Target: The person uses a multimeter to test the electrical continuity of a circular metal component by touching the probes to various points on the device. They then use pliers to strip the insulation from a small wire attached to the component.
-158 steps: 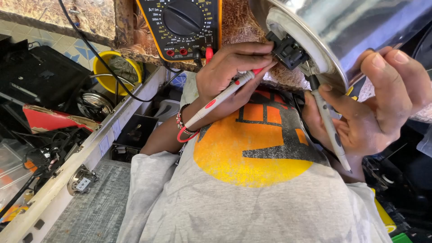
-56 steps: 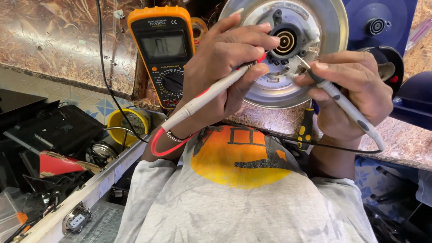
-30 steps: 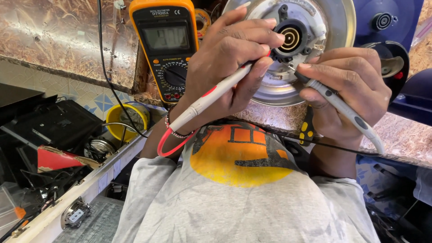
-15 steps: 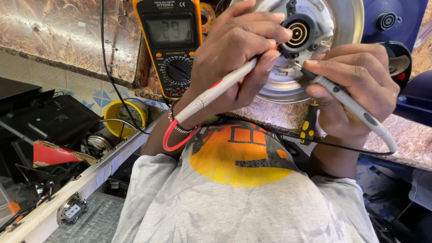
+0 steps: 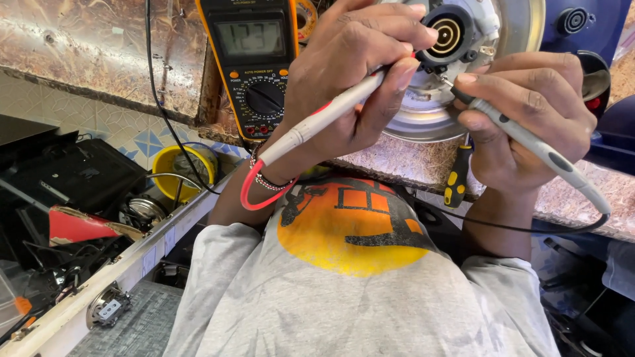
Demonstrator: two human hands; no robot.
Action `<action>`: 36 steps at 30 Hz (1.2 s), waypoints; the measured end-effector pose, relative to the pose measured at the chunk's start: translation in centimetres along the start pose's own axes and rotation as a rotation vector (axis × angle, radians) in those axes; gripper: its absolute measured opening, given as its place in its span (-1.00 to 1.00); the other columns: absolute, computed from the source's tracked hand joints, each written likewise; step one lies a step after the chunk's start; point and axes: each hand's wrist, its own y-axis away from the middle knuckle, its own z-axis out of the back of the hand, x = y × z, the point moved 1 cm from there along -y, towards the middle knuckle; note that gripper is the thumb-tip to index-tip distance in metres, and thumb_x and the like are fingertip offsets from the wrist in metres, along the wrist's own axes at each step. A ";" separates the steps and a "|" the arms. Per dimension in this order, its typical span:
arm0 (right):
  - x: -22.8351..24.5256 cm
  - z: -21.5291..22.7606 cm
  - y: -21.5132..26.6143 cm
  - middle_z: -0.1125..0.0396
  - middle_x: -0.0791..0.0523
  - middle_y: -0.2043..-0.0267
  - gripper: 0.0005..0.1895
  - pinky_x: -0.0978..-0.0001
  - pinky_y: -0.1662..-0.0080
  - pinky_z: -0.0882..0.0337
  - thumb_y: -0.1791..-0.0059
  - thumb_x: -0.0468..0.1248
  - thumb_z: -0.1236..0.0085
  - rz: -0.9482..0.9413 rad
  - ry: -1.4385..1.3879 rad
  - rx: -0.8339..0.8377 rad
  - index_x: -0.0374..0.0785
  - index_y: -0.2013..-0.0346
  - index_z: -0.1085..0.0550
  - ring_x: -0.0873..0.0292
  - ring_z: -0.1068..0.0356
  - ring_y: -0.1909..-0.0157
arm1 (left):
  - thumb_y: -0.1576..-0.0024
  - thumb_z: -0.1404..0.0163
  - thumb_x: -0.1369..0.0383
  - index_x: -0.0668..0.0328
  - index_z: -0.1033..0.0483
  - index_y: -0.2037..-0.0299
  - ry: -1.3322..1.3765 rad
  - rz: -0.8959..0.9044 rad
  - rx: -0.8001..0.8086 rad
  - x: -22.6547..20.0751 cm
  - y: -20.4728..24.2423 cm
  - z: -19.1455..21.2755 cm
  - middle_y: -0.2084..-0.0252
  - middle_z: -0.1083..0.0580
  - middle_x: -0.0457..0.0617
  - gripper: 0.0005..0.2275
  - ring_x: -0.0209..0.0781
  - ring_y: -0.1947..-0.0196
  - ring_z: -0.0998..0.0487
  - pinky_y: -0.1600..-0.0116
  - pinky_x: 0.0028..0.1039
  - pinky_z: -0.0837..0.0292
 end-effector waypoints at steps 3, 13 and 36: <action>-0.3 -0.1 0.3 -0.45 -0.15 0.28 -0.66 0.13 0.02 -0.33 -0.17 -0.26 -0.11 0.042 0.013 -0.015 -0.60 0.15 -0.59 -0.23 -0.45 0.19 | -0.38 0.26 0.36 0.28 -0.33 0.13 -0.010 0.017 0.003 -0.2 0.1 0.1 0.04 -0.54 0.06 -0.84 0.17 -0.07 -0.63 -0.26 -0.05 -0.43; -0.2 -0.2 0.2 -0.43 -0.17 0.29 -0.69 0.11 0.03 -0.35 -0.16 -0.29 -0.15 0.067 0.031 -0.014 -0.60 0.16 -0.61 -0.25 -0.45 0.19 | -0.38 0.24 0.38 0.28 -0.35 0.11 -0.006 0.030 0.004 -0.1 0.1 0.0 0.03 -0.53 0.05 -0.85 0.16 -0.11 -0.61 -0.27 -0.07 -0.42; 0.2 -1.0 1.5 -0.43 -0.04 0.34 -0.82 -0.03 -0.04 -0.39 -0.07 -0.30 -0.31 0.108 0.060 -0.122 -0.34 0.23 -0.48 -0.10 -0.41 0.13 | -0.36 0.19 0.41 0.21 -0.31 0.13 -0.005 0.073 -0.045 0.1 0.4 -0.5 0.05 -0.57 0.03 -0.93 0.12 -0.08 -0.66 -0.40 0.01 -0.29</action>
